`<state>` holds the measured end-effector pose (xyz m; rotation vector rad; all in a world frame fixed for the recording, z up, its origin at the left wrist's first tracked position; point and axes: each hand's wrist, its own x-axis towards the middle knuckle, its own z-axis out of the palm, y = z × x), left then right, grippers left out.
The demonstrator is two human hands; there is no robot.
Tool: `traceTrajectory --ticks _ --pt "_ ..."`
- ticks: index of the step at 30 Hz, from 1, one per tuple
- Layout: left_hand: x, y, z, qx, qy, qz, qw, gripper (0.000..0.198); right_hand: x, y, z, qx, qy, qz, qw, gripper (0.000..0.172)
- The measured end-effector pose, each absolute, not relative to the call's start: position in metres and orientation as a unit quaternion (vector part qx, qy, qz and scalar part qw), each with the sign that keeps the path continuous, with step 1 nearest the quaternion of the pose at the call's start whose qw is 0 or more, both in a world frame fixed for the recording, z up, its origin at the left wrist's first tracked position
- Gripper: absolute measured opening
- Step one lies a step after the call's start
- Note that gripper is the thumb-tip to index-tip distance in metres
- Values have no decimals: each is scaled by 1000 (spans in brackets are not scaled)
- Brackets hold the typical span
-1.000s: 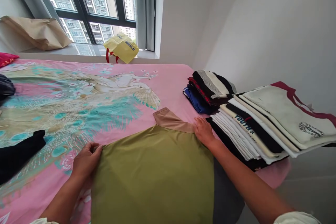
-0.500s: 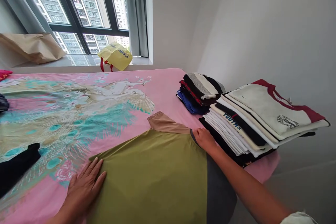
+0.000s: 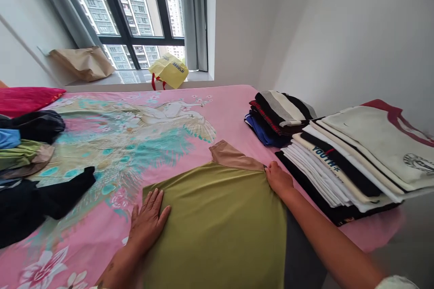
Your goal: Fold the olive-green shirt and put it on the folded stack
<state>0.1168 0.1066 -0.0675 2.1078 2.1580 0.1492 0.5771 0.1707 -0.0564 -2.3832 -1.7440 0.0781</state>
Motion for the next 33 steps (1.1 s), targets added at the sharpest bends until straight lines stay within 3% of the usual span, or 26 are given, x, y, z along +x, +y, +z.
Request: traceTrajectory --ticks 3,6,11,16,23,28,31,33 --pt "112 108 -63 707 696 97 78 56 550 164 -45 -709 -681 -2 180 33" --pt "99 122 -59 706 686 146 97 48 513 159 -42 -534 -808 56 241 33" --pt "63 164 -50 631 738 183 154 43 488 184 -58 -506 -844 106 143 34" --pt "48 187 -53 610 733 207 217 18 502 210 -83 -553 -820 84 120 43" --pt "67 176 -53 554 755 276 216 31 498 210 -88 -603 -791 67 77 52" --pt "96 88 -34 574 729 320 192 51 482 144 -65 -599 -793 60 93 56" --pt "120 -13 -41 653 661 315 192 45 495 66 -67 -521 -847 60 90 53" --pt "138 -82 -55 683 648 288 178 38 520 11 -77 -548 -828 53 104 53"
